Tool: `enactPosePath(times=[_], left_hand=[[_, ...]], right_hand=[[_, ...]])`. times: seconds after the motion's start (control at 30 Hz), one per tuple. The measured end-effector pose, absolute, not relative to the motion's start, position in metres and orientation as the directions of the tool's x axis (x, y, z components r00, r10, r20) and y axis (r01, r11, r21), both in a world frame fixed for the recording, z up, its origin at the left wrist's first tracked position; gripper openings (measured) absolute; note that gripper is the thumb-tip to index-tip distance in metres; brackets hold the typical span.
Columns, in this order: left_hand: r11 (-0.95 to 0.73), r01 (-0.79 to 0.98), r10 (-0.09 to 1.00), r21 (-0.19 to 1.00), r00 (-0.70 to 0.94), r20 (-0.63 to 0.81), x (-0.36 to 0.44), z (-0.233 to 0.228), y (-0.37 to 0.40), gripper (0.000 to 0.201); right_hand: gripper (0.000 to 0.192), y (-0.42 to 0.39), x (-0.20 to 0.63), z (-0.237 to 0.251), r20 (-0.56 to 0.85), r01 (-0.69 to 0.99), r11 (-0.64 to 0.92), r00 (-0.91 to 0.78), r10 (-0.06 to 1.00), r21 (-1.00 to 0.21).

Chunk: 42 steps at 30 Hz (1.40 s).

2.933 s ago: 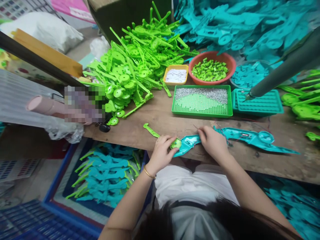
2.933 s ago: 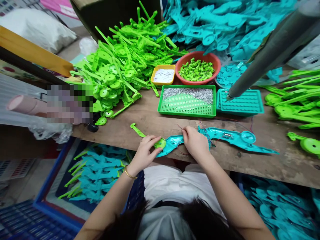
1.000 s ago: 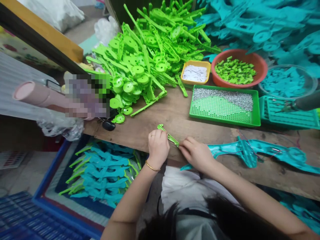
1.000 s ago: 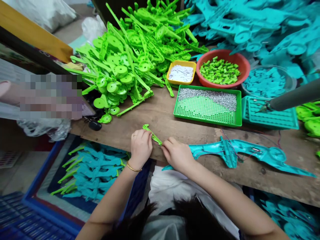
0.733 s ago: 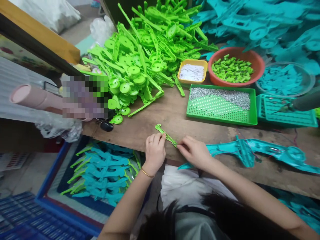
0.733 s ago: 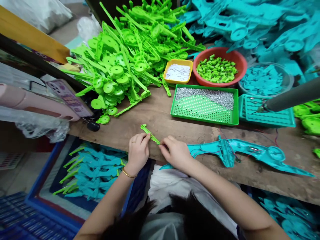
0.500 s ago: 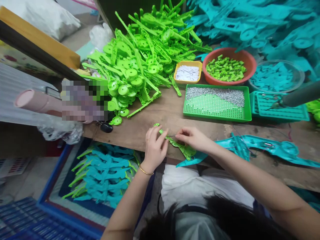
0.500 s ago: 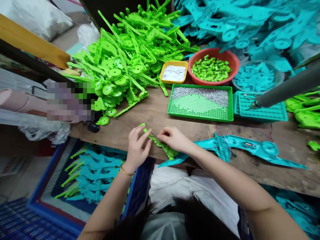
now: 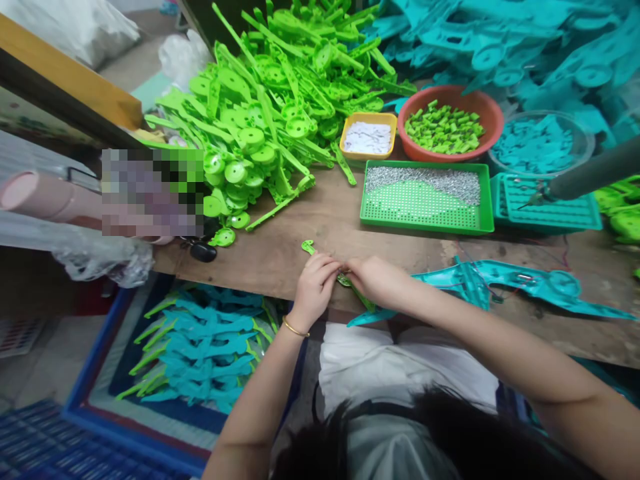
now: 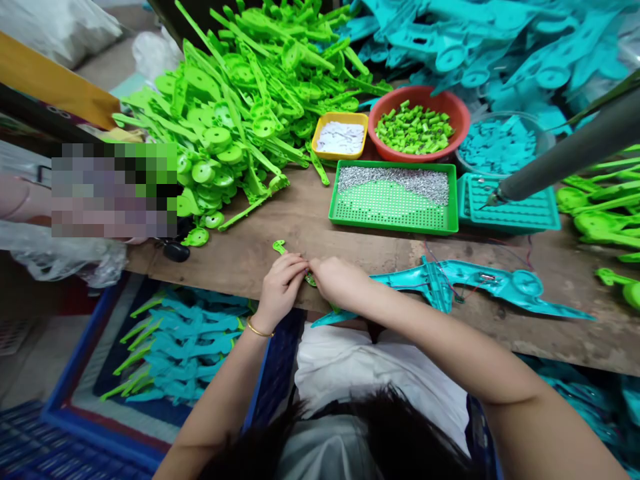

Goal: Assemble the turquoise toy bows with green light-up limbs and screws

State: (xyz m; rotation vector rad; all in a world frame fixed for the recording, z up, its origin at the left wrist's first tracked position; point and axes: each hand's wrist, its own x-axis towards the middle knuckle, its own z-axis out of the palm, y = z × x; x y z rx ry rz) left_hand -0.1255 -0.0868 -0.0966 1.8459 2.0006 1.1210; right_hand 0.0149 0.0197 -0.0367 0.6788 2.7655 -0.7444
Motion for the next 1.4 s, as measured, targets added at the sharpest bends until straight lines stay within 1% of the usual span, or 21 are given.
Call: enactPosePath(times=[0.07,0.17,0.23,0.3,0.37,0.43,0.57,0.63,0.73,0.83,0.93,1.03,1.13,1.2,1.3,1.4], left_hand=[[-0.066,0.771,0.912,0.633,-0.212,0.352,-0.125,-0.098,-0.087,0.019],[-0.071,0.769,0.905,0.635,-0.219,0.365,-0.125,-0.099,-0.087,0.019],[-0.071,0.768,0.908,0.637,-0.215,0.361,-0.124,-0.099,-0.087,0.019],[-0.066,0.767,0.911,0.638,-0.214,0.351,-0.124,-0.099,-0.088,0.020],[-0.067,0.769,0.912,0.636,-0.212,0.352,-0.124,-0.100,-0.088,0.021],[-0.079,0.770,0.910,0.633,-0.205,0.362,-0.125,-0.100,-0.088,0.023],[-0.105,0.767,0.902,0.632,-0.194,0.385,-0.126,-0.101,-0.088,0.027],[-0.107,0.764,0.901,0.636,-0.196,0.387,-0.126,-0.101,-0.087,0.028],[-0.111,0.756,0.905,0.645,-0.192,0.380,-0.126,-0.098,-0.086,0.025],[-0.116,0.750,0.918,0.652,-0.169,0.358,-0.128,-0.094,-0.086,0.020],[-0.135,0.746,0.943,0.652,-0.104,0.315,-0.139,-0.090,-0.088,0.018],[-0.167,0.741,0.956,0.650,-0.041,0.292,-0.155,-0.089,-0.089,0.021],[-0.195,0.732,0.951,0.653,-0.022,0.309,-0.167,-0.092,-0.088,0.018],[-0.197,0.729,0.943,0.656,-0.042,0.330,-0.169,-0.095,-0.087,0.015],[-0.157,0.745,0.934,0.648,-0.102,0.343,-0.166,-0.097,-0.089,0.012],[-0.110,0.758,0.926,0.643,-0.157,0.343,-0.159,-0.098,-0.094,0.012]], right_hand=[[0.026,0.015,0.016,-0.037,-0.265,0.454,0.819,-0.887,0.378,-0.350],[0.032,0.010,0.020,-0.036,-0.189,0.383,0.888,-0.920,0.343,-0.256],[0.036,0.010,0.022,-0.036,-0.159,0.353,0.910,-0.933,0.324,-0.217],[0.038,0.011,0.023,-0.037,-0.138,0.346,0.913,-0.936,0.323,-0.214],[0.037,0.012,0.023,-0.039,-0.126,0.355,0.904,-0.934,0.333,-0.239],[0.036,0.012,0.022,-0.043,-0.108,0.359,0.888,-0.933,0.342,-0.288],[0.031,0.009,0.019,-0.054,-0.018,0.337,0.826,-0.929,0.369,-0.452],[0.027,0.009,0.016,-0.058,0.007,0.337,0.774,-0.915,0.403,-0.537],[0.019,0.008,0.011,-0.058,-0.026,0.398,0.688,-0.875,0.483,-0.607],[0.018,0.007,0.009,-0.055,-0.100,0.498,0.608,-0.817,0.568,-0.618],[0.019,0.007,0.012,-0.052,-0.157,0.560,0.559,-0.778,0.608,-0.612],[0.020,0.007,0.016,-0.050,-0.199,0.579,0.548,-0.775,0.599,-0.604],[0.021,0.007,0.018,-0.047,-0.252,0.596,0.534,-0.774,0.580,-0.600],[0.021,0.007,0.017,-0.044,-0.296,0.615,0.525,-0.768,0.568,-0.588],[0.022,0.006,0.015,-0.043,-0.352,0.640,0.544,-0.761,0.545,-0.543],[0.022,0.005,0.013,-0.044,-0.372,0.646,0.581,-0.762,0.531,-0.494]])
